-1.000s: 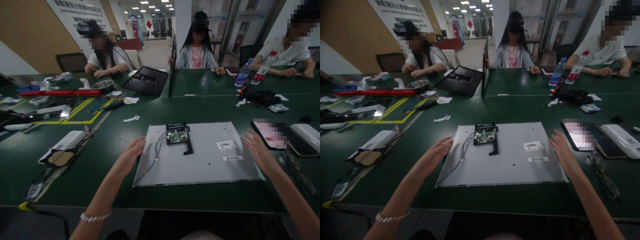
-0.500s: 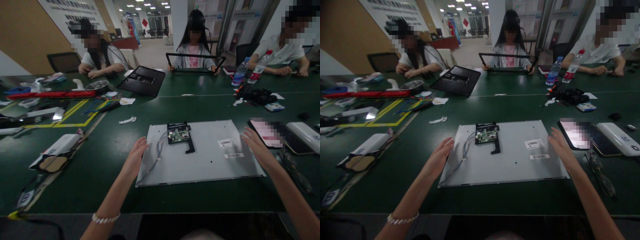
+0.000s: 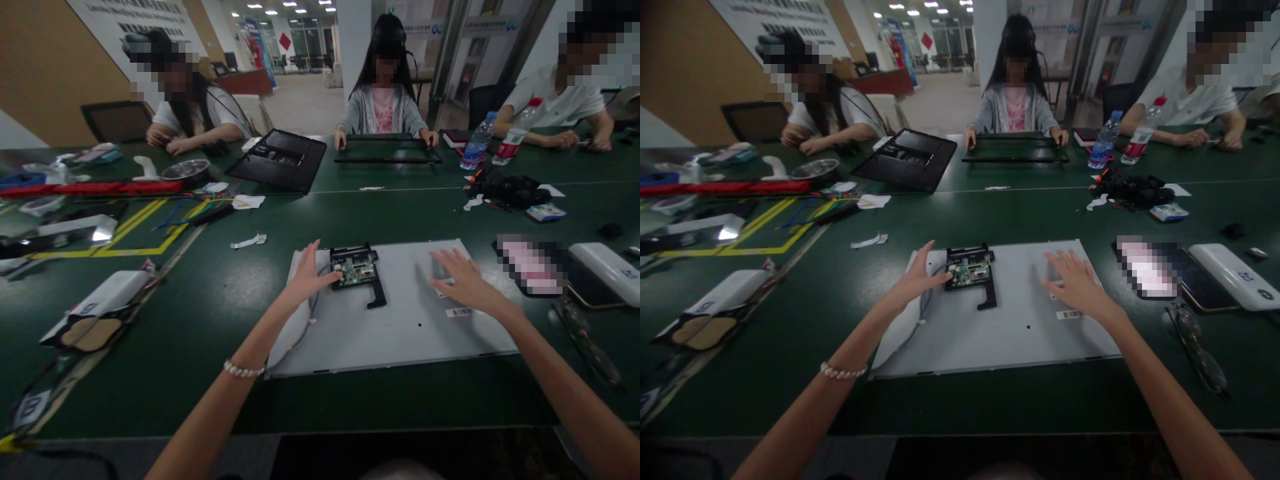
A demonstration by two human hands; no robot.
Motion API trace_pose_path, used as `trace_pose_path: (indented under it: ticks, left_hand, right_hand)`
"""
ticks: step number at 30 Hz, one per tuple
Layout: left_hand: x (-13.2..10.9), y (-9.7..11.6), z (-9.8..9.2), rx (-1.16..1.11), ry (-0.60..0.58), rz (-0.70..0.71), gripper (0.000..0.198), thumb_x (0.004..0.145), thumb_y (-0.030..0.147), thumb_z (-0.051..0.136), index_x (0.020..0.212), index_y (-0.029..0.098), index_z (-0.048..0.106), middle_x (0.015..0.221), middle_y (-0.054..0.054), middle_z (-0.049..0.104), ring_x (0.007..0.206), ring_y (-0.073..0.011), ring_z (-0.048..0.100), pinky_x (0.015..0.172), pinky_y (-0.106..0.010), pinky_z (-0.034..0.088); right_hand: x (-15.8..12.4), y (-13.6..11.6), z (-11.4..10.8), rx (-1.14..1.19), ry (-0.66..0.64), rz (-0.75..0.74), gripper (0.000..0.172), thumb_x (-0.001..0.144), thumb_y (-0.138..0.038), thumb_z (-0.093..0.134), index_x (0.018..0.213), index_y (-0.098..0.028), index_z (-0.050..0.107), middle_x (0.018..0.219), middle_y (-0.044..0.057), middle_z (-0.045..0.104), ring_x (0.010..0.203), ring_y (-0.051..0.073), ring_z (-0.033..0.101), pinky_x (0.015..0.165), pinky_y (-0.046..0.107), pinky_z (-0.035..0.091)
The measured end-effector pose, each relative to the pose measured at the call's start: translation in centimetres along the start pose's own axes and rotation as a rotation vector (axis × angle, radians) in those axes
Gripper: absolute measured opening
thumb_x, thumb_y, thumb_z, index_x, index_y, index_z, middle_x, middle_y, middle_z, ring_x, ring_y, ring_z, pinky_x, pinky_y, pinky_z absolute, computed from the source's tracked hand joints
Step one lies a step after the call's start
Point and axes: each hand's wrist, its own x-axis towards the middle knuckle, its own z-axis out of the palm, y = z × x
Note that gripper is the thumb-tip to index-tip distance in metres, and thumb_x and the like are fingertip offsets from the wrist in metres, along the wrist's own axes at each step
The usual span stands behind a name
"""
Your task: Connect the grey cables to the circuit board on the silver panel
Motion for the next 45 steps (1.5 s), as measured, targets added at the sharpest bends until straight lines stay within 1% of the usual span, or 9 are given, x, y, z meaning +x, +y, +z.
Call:
trace_pose_path:
  ticks: [2, 6, 11, 19, 24, 27, 30, 39, 45]
  left_hand:
    - [1.3, -0.3, 0.6, -0.068, -0.084, -0.067, 0.099, 0.065, 0.047, 0.077, 0.148, 0.021, 0.029, 0.158, -0.014, 0.018, 0.146, -0.0349, 0.010, 0.117, -0.046, 0.011]
    - [2.3, -1.5, 1.2, -0.079, -0.117, -0.110, 0.098, 0.069, 0.052, 0.074, 0.149, 0.019, 0.028, 0.159, -0.015, 0.014, 0.147, -0.0323, 0.004, 0.118, -0.044, 0.006]
    - [3.3, -2.2, 1.3, 0.070, -0.119, -0.075, 0.096, 0.070, 0.054, 0.072, 0.149, 0.018, 0.029, 0.157, -0.016, 0.021, 0.147, -0.0325, 0.005, 0.116, -0.048, -0.003]
    - [5.1, -2.4, 1.7, 0.165, -0.155, 0.027, 0.105, 0.064, 0.051, 0.077, 0.150, 0.020, 0.026, 0.158, -0.017, 0.014, 0.146, -0.0369, 0.005, 0.114, -0.054, -0.005]
    - [4.5, -2.1, 1.5, 0.167, -0.199, 0.063, 0.109, 0.057, 0.045, 0.082, 0.149, 0.019, 0.030, 0.153, -0.018, 0.029, 0.144, -0.0407, 0.009, 0.114, -0.056, -0.004]
    - [3.8, -1.8, 1.6, 0.056, -0.216, 0.144, 0.108, 0.062, 0.042, 0.079, 0.152, 0.018, 0.024, 0.153, -0.018, 0.027, 0.142, -0.0384, 0.023, 0.117, -0.052, 0.009]
    - [2.8, -1.3, 2.0, 0.013, -0.235, 0.237, 0.108, 0.065, 0.039, 0.077, 0.153, 0.018, 0.018, 0.155, -0.017, 0.022, 0.141, -0.0363, 0.024, 0.116, -0.049, 0.016]
    - [0.3, 0.8, 3.4, 0.093, -0.321, 0.396, 0.115, 0.063, 0.033, 0.076, 0.155, 0.020, 0.010, 0.153, -0.017, 0.024, 0.140, -0.0386, 0.024, 0.117, -0.051, 0.017]
    - [-0.7, 2.0, 5.3, 0.058, -0.378, 0.432, 0.114, 0.064, 0.032, 0.075, 0.155, 0.020, 0.009, 0.152, -0.018, 0.025, 0.139, -0.0399, 0.026, 0.115, -0.055, 0.019]
  right_hand:
    - [0.9, -1.2, 0.5, -0.059, -0.050, -0.015, 0.066, 0.090, -0.057, 0.041, 0.148, -0.027, 0.034, 0.155, 0.012, 0.031, 0.143, 0.041, 0.020, 0.107, 0.069, 0.021]
    - [1.6, -2.5, 1.4, -0.132, -0.053, -0.017, 0.065, 0.092, -0.061, 0.035, 0.148, -0.029, 0.033, 0.158, 0.013, 0.024, 0.143, 0.043, 0.018, 0.104, 0.070, 0.022]
    - [1.9, -2.1, 2.1, -0.152, -0.011, -0.018, 0.065, 0.092, -0.062, 0.034, 0.147, -0.028, 0.035, 0.157, 0.014, 0.025, 0.142, 0.043, 0.020, 0.105, 0.069, 0.020]
    - [2.5, -1.4, 2.5, -0.145, 0.025, -0.008, 0.064, 0.092, -0.061, 0.033, 0.147, -0.029, 0.035, 0.157, 0.014, 0.026, 0.142, 0.042, 0.021, 0.105, 0.070, 0.019]
    - [2.3, -1.4, 2.5, -0.145, 0.024, -0.022, 0.063, 0.093, -0.060, 0.032, 0.147, -0.028, 0.035, 0.157, 0.014, 0.026, 0.142, 0.042, 0.021, 0.104, 0.070, 0.020]
    - [2.2, -1.6, 2.5, -0.143, 0.018, -0.015, 0.063, 0.093, -0.060, 0.032, 0.147, -0.027, 0.036, 0.157, 0.014, 0.027, 0.142, 0.042, 0.021, 0.104, 0.070, 0.020]
    - [2.0, -1.7, 2.4, -0.130, 0.032, -0.014, 0.060, 0.094, -0.058, 0.033, 0.145, -0.027, 0.039, 0.156, 0.014, 0.028, 0.142, 0.042, 0.021, 0.104, 0.071, 0.020]
    - [1.3, -1.6, 2.1, 0.021, 0.156, -0.019, 0.055, 0.094, -0.049, 0.035, 0.144, -0.024, 0.038, 0.148, 0.011, 0.043, 0.139, 0.035, 0.031, 0.107, 0.065, 0.025]
    - [1.2, -2.6, 1.0, 0.303, 0.236, -0.131, 0.054, 0.095, -0.044, 0.037, 0.145, -0.025, 0.037, 0.141, 0.010, 0.051, 0.131, 0.026, 0.046, 0.107, 0.047, 0.037]
